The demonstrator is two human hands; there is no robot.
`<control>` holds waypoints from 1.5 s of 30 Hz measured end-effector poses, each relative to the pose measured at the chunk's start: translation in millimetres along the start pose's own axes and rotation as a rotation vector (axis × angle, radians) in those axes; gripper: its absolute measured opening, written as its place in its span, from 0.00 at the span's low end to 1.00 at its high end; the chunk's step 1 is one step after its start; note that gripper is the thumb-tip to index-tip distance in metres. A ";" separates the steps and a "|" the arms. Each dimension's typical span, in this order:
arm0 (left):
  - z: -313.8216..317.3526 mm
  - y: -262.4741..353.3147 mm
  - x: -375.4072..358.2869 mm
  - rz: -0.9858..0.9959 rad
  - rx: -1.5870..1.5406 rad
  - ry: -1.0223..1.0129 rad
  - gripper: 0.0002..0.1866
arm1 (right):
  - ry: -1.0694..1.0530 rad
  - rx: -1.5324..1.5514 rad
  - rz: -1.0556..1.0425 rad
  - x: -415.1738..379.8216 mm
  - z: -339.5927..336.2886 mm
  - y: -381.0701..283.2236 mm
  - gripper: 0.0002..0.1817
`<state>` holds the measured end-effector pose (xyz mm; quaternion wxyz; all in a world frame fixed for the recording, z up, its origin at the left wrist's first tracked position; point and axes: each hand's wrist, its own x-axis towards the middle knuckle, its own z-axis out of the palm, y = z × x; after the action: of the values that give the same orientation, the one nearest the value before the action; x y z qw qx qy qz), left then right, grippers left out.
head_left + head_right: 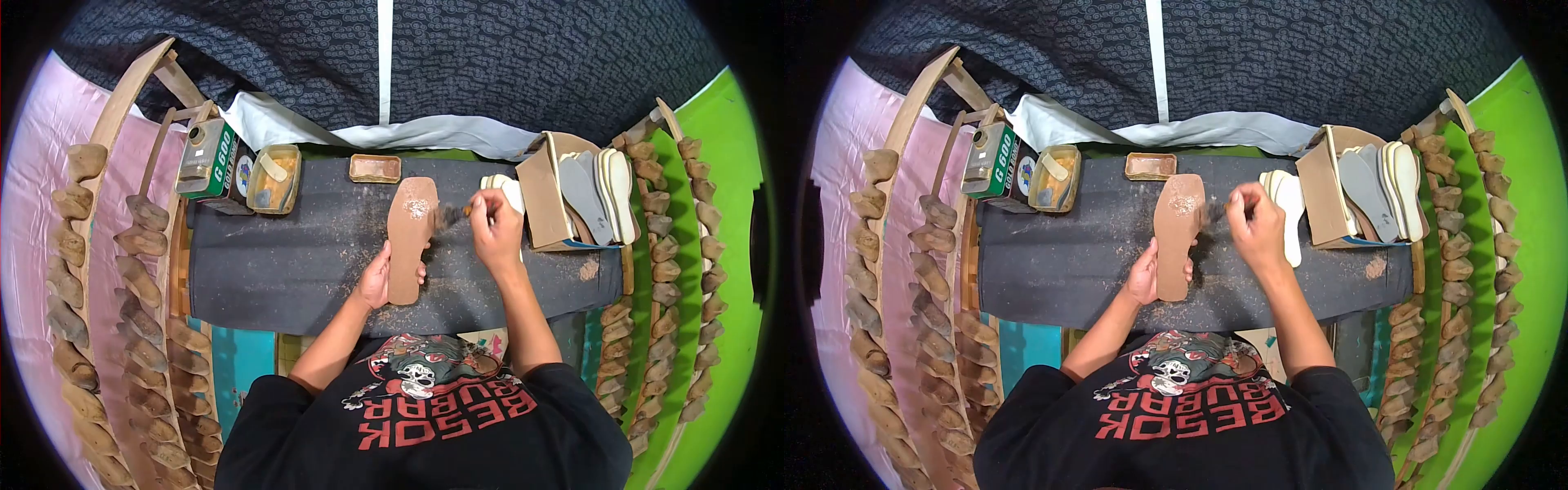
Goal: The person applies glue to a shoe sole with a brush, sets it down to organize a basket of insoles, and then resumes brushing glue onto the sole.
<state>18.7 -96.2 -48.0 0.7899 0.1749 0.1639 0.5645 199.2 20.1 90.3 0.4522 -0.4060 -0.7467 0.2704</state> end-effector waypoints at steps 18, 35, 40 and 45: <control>2.7 3.7 7.7 -0.027 0.001 -0.021 0.38 | 0.107 -0.042 -0.149 23.3 3.2 2.5 0.04; -2.1 -4.5 7.1 -0.045 0.048 0.031 0.37 | -0.006 0.031 -0.142 4.3 22.4 -12.1 0.04; -8.2 -3.9 6.2 -0.047 0.061 0.072 0.37 | -0.084 0.048 -0.132 -2.6 29.2 -16.0 0.04; -5.0 -3.3 9.5 -0.051 0.069 -0.044 0.37 | 0.042 0.015 -0.121 25.6 31.5 -6.3 0.03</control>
<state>22.2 -87.7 -54.5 0.8009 0.2103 0.1704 0.5342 162.0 37.4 92.8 0.4862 -0.3623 -0.7583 0.2394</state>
